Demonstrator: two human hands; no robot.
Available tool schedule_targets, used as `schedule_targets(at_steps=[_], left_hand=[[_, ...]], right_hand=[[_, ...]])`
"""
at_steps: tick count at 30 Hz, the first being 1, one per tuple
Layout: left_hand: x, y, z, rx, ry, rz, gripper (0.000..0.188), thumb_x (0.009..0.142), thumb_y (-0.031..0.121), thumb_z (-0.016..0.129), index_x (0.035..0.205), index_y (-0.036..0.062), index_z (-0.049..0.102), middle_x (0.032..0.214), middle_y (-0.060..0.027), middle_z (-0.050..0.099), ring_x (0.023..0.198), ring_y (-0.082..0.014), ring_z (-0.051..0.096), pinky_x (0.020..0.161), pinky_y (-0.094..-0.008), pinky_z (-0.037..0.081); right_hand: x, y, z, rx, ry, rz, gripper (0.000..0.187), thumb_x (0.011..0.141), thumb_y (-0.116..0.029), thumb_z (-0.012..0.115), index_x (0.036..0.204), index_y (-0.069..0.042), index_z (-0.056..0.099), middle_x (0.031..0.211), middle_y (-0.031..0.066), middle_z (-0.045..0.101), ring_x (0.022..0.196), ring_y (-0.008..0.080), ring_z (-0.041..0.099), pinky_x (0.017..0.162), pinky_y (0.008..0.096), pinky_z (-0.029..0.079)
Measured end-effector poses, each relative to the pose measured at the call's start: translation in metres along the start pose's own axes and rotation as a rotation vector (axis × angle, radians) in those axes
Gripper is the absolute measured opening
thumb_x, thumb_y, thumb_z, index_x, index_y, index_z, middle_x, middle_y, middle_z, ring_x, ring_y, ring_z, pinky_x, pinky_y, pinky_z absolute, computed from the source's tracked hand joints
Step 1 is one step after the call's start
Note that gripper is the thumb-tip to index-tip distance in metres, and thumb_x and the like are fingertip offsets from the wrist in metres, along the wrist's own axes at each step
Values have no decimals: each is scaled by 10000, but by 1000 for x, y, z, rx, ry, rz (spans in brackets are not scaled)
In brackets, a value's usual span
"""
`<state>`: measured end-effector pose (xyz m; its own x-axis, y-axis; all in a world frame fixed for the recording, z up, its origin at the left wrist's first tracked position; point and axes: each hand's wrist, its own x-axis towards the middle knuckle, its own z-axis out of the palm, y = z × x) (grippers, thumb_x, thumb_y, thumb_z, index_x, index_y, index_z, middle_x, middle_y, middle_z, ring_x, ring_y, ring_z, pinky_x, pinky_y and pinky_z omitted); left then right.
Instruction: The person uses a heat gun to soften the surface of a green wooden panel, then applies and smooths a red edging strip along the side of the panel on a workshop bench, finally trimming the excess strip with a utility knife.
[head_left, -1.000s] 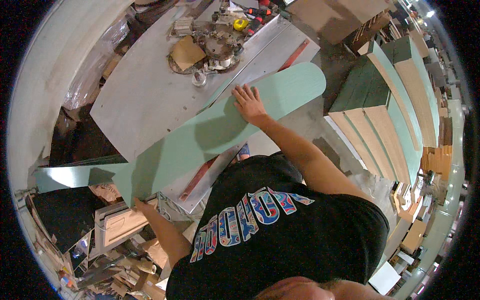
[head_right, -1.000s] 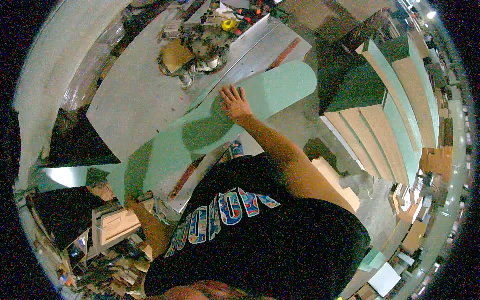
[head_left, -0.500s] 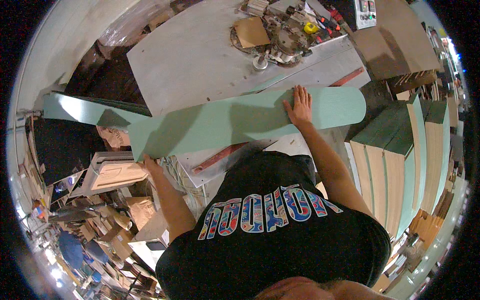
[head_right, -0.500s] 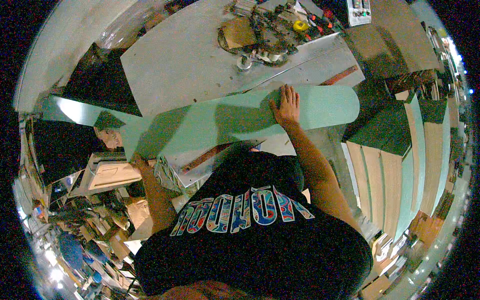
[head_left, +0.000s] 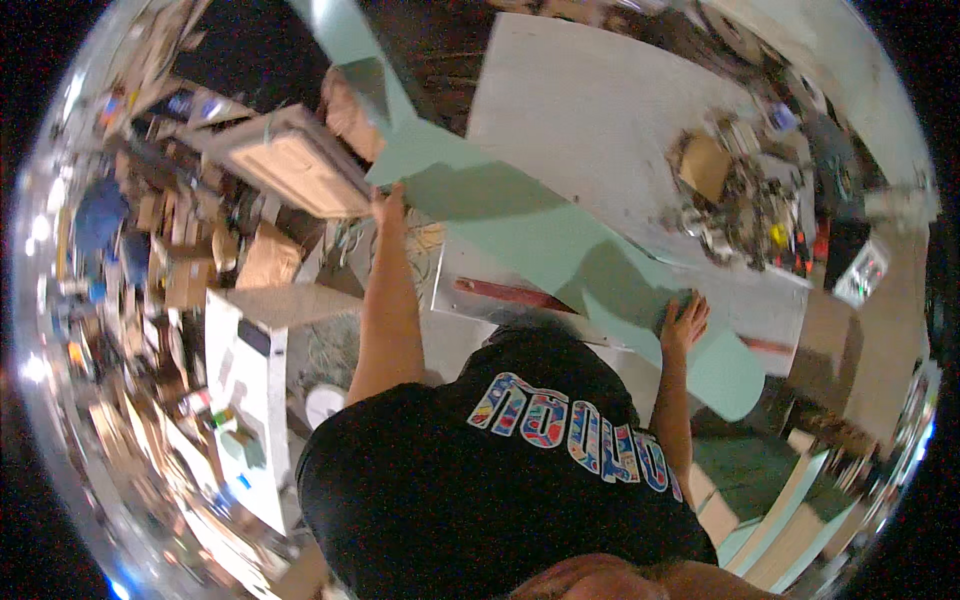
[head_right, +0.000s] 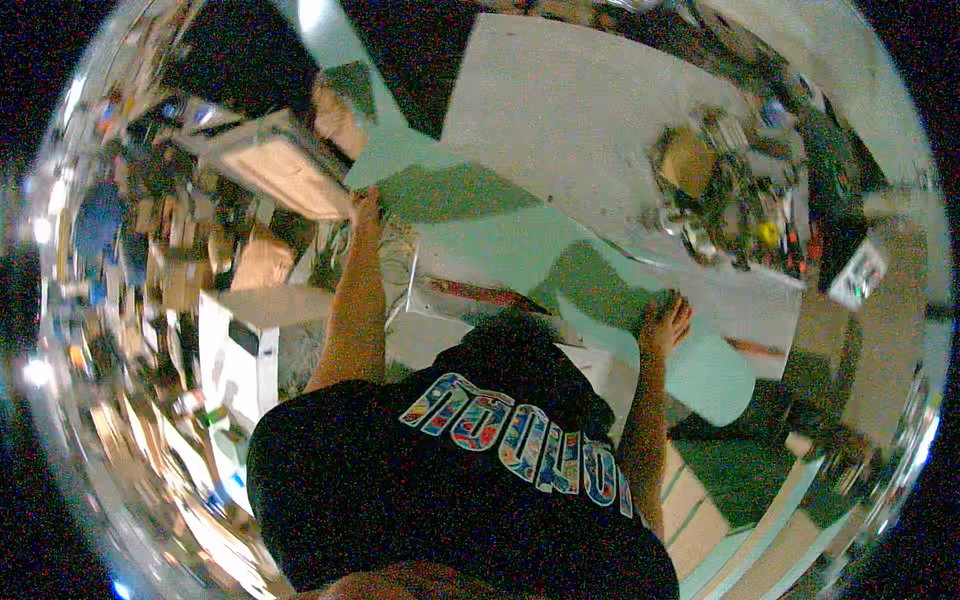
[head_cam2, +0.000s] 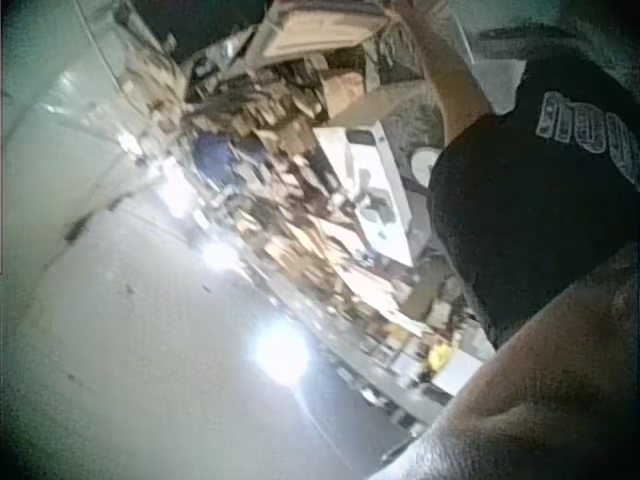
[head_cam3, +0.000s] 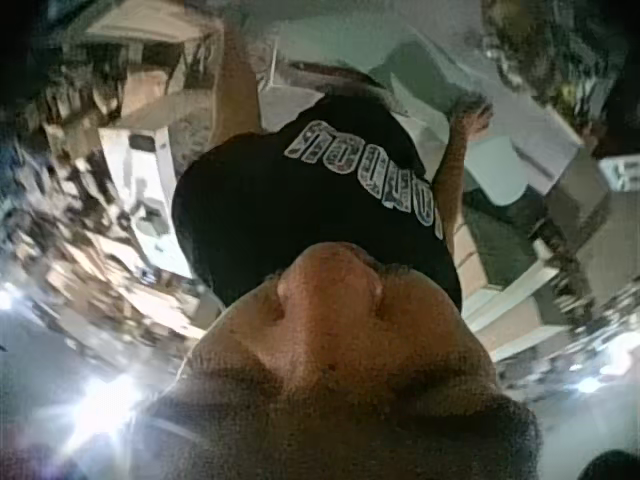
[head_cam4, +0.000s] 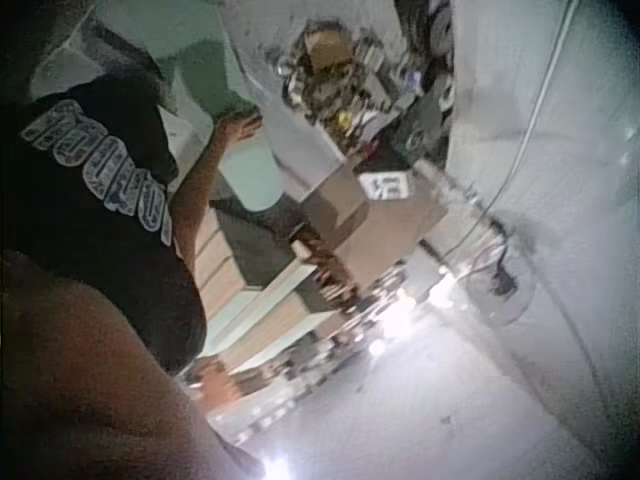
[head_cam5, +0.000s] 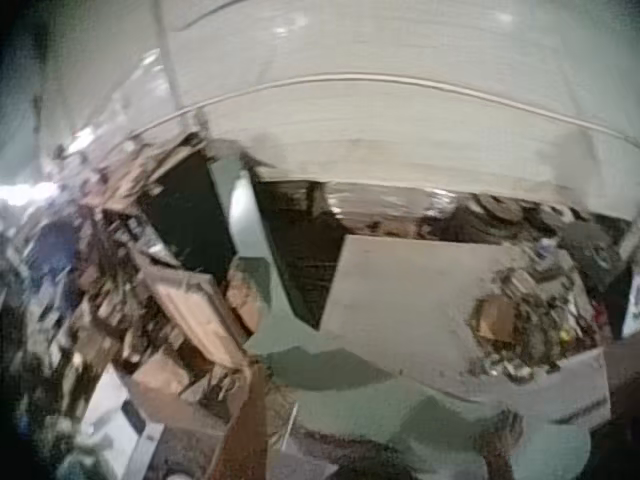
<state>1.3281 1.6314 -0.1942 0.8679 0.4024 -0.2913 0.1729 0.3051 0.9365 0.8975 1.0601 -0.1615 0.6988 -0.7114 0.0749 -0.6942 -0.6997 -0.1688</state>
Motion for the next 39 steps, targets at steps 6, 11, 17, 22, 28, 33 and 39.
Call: schedule_targets(at_steps=[6, 11, 17, 22, 28, 33, 39], left_hand=[[-6, 15, 0, 25, -6, -16, 556, 1039, 213, 706, 1553, 94, 531, 1270, -57, 643, 1014, -189, 539, 847, -432, 476], [-6, -5, 1, 1039, 253, 303, 754, 1030, 485, 655, 1641, 126, 395, 1506, -148, 509, 1313, -339, 476, 1028, -547, 439], [-91, -27, 53, 1612, 79, 663, 800, 1072, 571, 580, 1704, 160, 314, 1727, -192, 347, 1580, -426, 338, 1225, -633, 305], [-228, -56, 114, 1539, -363, 963, 693, 1096, 449, 534, 1678, 102, 392, 1775, -177, 280, 1620, -344, 297, 1289, -610, 228], [-400, -95, 205, 1494, -762, 1095, 715, 1102, 456, 493, 1704, 104, 333, 1799, -142, 237, 1652, -348, 230, 1317, -628, 124], [-510, -126, 259, 1476, -898, 1056, 695, 1127, 472, 450, 1712, 125, 306, 1799, -70, 247, 1657, -354, 199, 1322, -651, 85], [-605, -146, 315, 1448, -1067, 868, 632, 1135, 401, 466, 1699, 151, 328, 1782, -61, 283, 1646, -355, 223, 1334, -620, 121]], right_hand=[[4, 2, 2, 16, -98, -2, 813, 1029, -574, 601, 1682, -155, 360, 1741, 143, 348, 1606, 411, 290, 1286, 613, 207], [16, -19, -3, -56, -135, 34, 786, 954, -296, 722, 1628, -52, 399, 1680, 197, 421, 1544, 401, 399, 1262, 556, 297], [-11, -38, -19, 63, 9, -144, 738, 1076, -368, 586, 1675, -32, 315, 1755, 221, 290, 1628, 414, 257, 1319, 566, 207], [-8, -22, -49, 331, -20, -381, 566, 1048, -250, 648, 1570, -78, 513, 1648, 197, 488, 1536, 396, 440, 1271, 515, 341], [107, 124, -75, 337, 319, -145, 343, 959, -195, 723, 1293, -119, 707, 1269, 174, 731, 1158, 403, 675, 1035, 515, 520], [291, 223, -121, 373, 396, -170, 270, 973, -164, 732, 1227, -73, 728, 1178, 190, 747, 1129, 419, 702, 968, 520, 566], [467, 384, -82, -171, -46, -166, 445, 1033, -367, 684, 1463, -256, 670, 1218, 205, 772, 1056, 379, 772, 909, 523, 620]])
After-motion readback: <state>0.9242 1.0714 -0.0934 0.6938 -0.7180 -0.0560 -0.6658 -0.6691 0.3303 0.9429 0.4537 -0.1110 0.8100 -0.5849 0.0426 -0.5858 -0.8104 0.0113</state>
